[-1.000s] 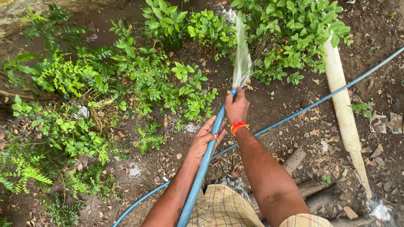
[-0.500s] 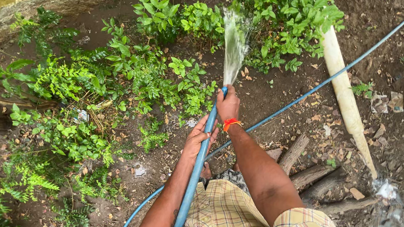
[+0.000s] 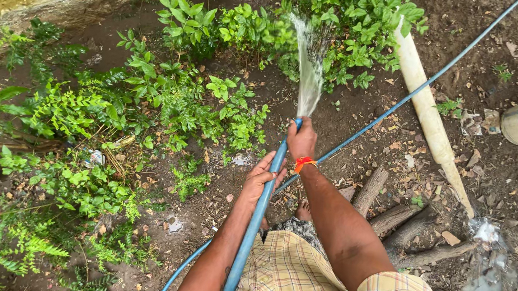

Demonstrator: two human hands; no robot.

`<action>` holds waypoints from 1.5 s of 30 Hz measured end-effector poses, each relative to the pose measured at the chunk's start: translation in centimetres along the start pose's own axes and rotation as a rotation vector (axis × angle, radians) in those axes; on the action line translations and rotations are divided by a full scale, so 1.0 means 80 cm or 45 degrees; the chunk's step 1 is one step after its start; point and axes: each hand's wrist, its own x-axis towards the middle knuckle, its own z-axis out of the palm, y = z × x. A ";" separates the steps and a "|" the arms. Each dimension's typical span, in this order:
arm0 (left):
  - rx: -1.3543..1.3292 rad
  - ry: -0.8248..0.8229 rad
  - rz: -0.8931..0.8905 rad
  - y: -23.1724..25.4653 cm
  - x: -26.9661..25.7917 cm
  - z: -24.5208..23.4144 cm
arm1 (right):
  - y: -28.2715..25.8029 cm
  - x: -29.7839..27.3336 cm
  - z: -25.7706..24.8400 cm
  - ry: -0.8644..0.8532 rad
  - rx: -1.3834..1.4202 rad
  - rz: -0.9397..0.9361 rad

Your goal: The person waters plants in a garden using a hose, moving the hose to direct water toward different bushes and soil before briefly washing their hands under the water flow.

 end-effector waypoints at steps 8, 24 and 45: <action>0.113 -0.045 -0.138 -0.048 0.020 0.011 | 0.050 0.001 -0.060 0.091 -0.117 0.061; 0.108 0.079 -0.237 -0.051 -0.027 -0.024 | 0.060 -0.068 -0.040 0.013 -0.034 0.383; 0.133 -0.013 -0.198 -0.041 0.003 0.025 | 0.047 -0.013 -0.074 0.145 0.146 0.097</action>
